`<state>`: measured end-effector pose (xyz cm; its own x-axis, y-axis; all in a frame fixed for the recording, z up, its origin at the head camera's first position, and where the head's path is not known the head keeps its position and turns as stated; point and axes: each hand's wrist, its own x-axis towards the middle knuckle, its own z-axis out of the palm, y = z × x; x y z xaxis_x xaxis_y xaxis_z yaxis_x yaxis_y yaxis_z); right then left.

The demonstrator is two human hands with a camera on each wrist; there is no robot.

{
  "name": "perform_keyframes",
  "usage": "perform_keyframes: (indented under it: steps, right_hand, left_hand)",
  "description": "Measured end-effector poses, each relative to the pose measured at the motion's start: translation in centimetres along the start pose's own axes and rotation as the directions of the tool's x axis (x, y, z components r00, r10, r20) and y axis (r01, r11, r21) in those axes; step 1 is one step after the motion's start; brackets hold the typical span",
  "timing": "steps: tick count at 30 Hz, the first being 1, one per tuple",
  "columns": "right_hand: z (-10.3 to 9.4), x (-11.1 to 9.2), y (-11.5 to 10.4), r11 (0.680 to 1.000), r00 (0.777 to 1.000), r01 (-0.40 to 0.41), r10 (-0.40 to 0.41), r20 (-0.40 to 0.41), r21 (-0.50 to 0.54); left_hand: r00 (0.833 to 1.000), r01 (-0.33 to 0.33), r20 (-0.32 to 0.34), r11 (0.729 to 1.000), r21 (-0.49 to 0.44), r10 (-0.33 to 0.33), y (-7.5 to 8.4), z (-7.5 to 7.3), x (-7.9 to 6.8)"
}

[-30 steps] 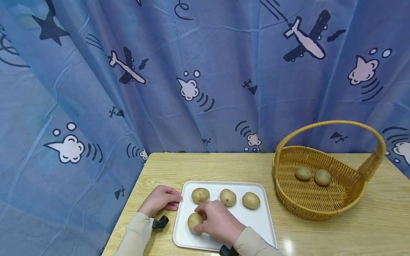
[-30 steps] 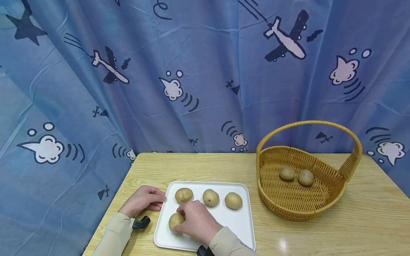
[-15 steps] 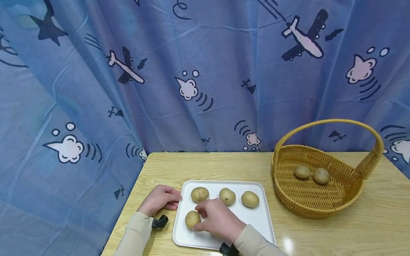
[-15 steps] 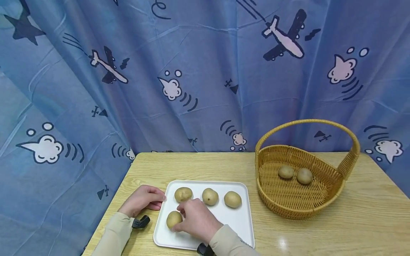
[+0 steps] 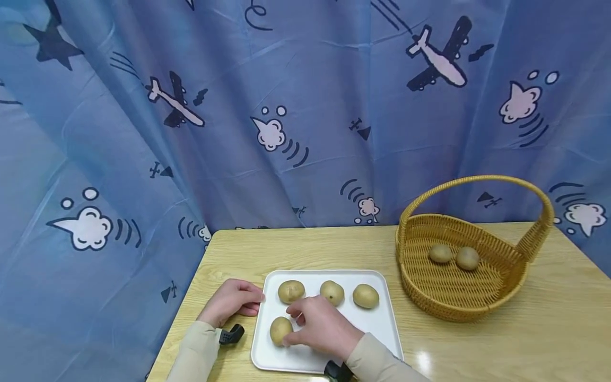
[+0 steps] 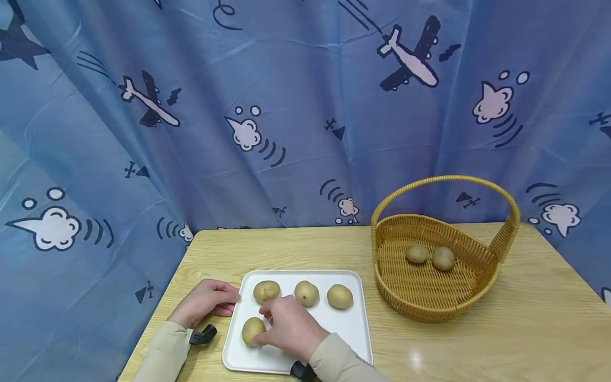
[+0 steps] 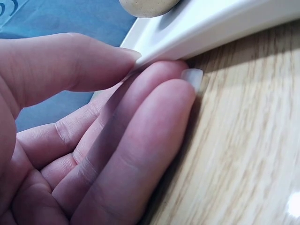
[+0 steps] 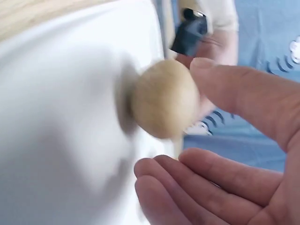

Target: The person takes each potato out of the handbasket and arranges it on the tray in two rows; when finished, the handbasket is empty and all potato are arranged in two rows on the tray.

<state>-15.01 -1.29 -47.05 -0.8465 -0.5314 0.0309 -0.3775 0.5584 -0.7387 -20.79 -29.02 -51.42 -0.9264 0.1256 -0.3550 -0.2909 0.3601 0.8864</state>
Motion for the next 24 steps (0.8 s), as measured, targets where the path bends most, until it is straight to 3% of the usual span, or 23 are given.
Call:
perform_keyframes:
  steps: [4, 11, 18, 24]
  right_hand:
    - [-3.2, -2.1, 0.8, 1.0, 0.999, -0.012, 0.011, -0.049, -0.013]
    - [-12.2, -8.2, 4.2, 0.994, 0.985, -0.063, 0.048, -0.169, -0.088]
    - [-20.4, -12.7, 9.8, 0.966, 0.952, -0.17, 0.109, -0.286, -0.196]
    - [-25.0, -14.3, 15.6, 0.932, 0.922, -0.253, 0.152, -0.356, -0.259]
  left_hand:
    - [1.0, 0.004, 0.008, 1.0, 0.006, -0.004, -0.1, 0.1, -0.1]
    - [1.0, 0.006, 0.016, 1.0, 0.024, -0.007, -0.1, 0.1, -0.4]
    - [0.999, -0.002, 0.036, 1.0, 0.026, 0.001, -0.3, -0.1, -0.8]
    - [0.999, -0.014, 0.051, 1.0, 0.022, 0.013, -0.2, 0.2, -0.6]
